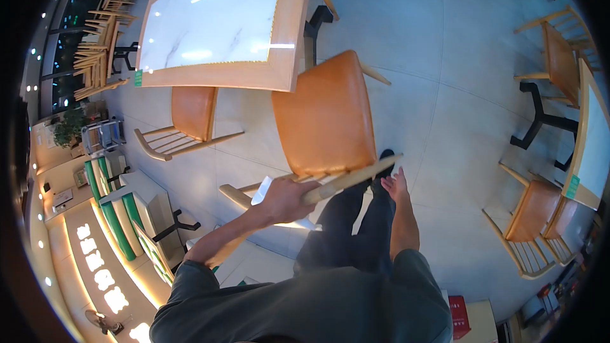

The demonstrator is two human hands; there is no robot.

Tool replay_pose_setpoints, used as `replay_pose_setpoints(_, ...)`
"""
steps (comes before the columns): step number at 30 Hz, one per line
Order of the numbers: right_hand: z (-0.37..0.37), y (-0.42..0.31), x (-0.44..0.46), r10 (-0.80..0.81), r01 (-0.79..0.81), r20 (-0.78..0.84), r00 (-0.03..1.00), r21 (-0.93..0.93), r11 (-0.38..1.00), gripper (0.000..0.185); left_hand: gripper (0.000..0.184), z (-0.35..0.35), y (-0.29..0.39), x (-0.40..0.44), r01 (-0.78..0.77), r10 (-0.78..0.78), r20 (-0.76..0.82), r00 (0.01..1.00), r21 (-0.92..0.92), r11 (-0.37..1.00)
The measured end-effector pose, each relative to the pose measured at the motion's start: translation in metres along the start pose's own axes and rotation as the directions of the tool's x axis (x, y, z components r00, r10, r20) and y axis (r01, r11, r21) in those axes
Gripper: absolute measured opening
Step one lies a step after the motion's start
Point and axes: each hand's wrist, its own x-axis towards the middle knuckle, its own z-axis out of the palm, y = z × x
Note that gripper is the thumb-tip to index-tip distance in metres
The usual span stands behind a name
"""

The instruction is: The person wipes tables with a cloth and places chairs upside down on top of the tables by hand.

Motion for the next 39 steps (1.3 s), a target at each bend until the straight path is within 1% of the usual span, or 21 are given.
replay_pose_setpoints(3, -0.003, 0.006, 0.007, -0.007, 0.022, -0.048, 0.999, 0.338, 0.941, 0.083, 0.035, -0.017, 0.024, 0.003, -0.005, 0.004, 0.058, 0.998, 0.023, 1.000)
replay_pose_setpoints(6, -0.019, 0.019, 0.027, -0.057, 0.073, -0.047, 0.997, 0.466, 0.882, 0.071, 0.036, -0.023, 0.039, 0.009, -0.020, 0.019, 0.101, 0.995, 0.007, 1.000)
replay_pose_setpoints(7, -0.028, 0.024, 0.035, -0.087, 0.102, -0.053, 0.995, 0.524, 0.846, 0.057, 0.038, -0.021, 0.043, 0.011, -0.050, 0.047, 0.108, 0.993, 0.027, 0.998)
replay_pose_setpoints(8, -0.038, 0.020, 0.046, -0.093, 0.109, -0.057, 0.994, 0.509, 0.854, 0.057, 0.040, -0.019, 0.048, 0.015, -0.082, 0.077, 0.110, 0.991, 0.044, 0.996)
replay_pose_setpoints(10, -0.046, 0.015, 0.042, -0.063, 0.150, -0.148, 0.987, 0.699, 0.699, 0.050, 0.041, -0.021, 0.061, 0.018, -0.096, 0.095, 0.103, 0.990, 0.004, 0.995)
replay_pose_setpoints(12, -0.060, 0.000, 0.035, -0.041, 0.169, -0.199, 0.979, 0.689, 0.704, 0.050, 0.041, -0.028, 0.074, 0.021, -0.089, 0.086, 0.155, 0.984, 0.014, 0.996)
replay_pose_setpoints(14, -0.080, -0.020, 0.030, -0.048, 0.088, -0.074, 0.996, 0.808, 0.582, 0.051, 0.044, -0.031, 0.083, 0.025, -0.062, 0.056, 0.172, 0.983, 0.026, 0.998)
replay_pose_setpoints(15, -0.085, -0.033, 0.028, -0.056, 0.089, -0.069, 0.996, 0.810, 0.579, 0.051, 0.045, -0.034, 0.083, 0.028, -0.070, 0.068, 0.128, 0.989, 0.017, 0.997)
replay_pose_setpoints(17, -0.107, -0.050, 0.020, -0.065, 0.212, -0.204, 0.977, 0.878, 0.429, 0.049, 0.048, -0.040, 0.098, 0.031, -0.072, 0.069, 0.122, 0.990, 0.018, 0.997)
replay_pose_setpoints(18, -0.114, -0.053, 0.018, -0.067, 0.217, -0.209, 0.976, 0.880, 0.423, 0.049, 0.048, -0.045, 0.103, 0.031, -0.080, 0.076, 0.125, 0.989, 0.020, 0.997)
replay_pose_setpoints(21, -0.134, -0.064, 0.004, -0.194, 0.168, -0.109, 0.975, 0.932, 0.321, 0.046, 0.041, -0.051, 0.106, 0.030, -0.149, 0.144, 0.091, 0.985, 0.054, 0.987)
replay_pose_setpoints(23, -0.140, -0.077, -0.016, -0.428, 0.233, -0.112, 0.897, 0.942, 0.242, 0.045, 0.044, -0.053, 0.095, 0.023, -0.240, 0.241, -0.061, 0.969, 0.022, 0.971)
replay_pose_setpoints(26, -0.120, -0.125, -0.070, -0.489, 0.343, -0.244, 0.837, 0.931, 0.123, 0.043, 0.047, -0.067, 0.095, 0.005, -0.226, 0.226, -0.093, 0.970, 0.017, 0.974)
replay_pose_setpoints(28, -0.108, -0.161, -0.098, -0.567, 0.391, -0.280, 0.775, 0.917, 0.082, 0.042, 0.043, -0.076, 0.098, -0.006, -0.214, 0.204, -0.102, 0.974, -0.088, 0.973)
replay_pose_setpoints(30, -0.107, -0.183, -0.136, -0.618, 0.439, -0.312, 0.722, 0.896, 0.060, 0.040, 0.041, -0.074, 0.086, -0.021, -0.145, 0.092, -0.182, 0.979, -0.301, 0.943)
replay_pose_setpoints(32, -0.090, -0.219, -0.174, -0.846, 0.194, -0.030, 0.532, 0.977, 0.087, 0.037, 0.031, -0.078, 0.072, -0.039, -0.155, 0.050, -0.266, 0.963, -0.389, 0.908)
replay_pose_setpoints(33, -0.075, -0.237, -0.199, -0.857, 0.191, -0.025, 0.515, 0.978, 0.086, 0.037, 0.026, -0.075, 0.059, -0.047, -0.192, 0.029, -0.322, 0.946, -0.487, 0.852)
replay_pose_setpoints(35, -0.041, -0.271, -0.256, -0.944, 0.152, 0.190, 0.268, 0.960, 0.237, 0.036, 0.022, -0.060, 0.031, -0.061, -0.242, 0.001, -0.379, 0.925, -0.588, 0.772)
replay_pose_setpoints(37, 0.000, -0.306, -0.303, -0.935, 0.173, 0.286, 0.210, 0.930, 0.323, 0.033, 0.019, -0.041, 0.005, -0.069, -0.252, -0.143, -0.363, 0.921, -0.832, 0.494)
replay_pose_setpoints(38, 0.019, -0.320, -0.326, -0.915, 0.194, 0.367, 0.167, 0.898, 0.395, 0.031, 0.019, -0.031, 0.000, -0.075, -0.268, -0.140, -0.373, 0.917, -0.837, 0.477)
replay_pose_setpoints(39, 0.040, -0.329, -0.348, -0.914, 0.207, 0.377, 0.149, 0.892, 0.401, 0.031, 0.020, -0.023, -0.004, -0.078, -0.305, -0.179, -0.389, 0.904, -0.878, 0.368)
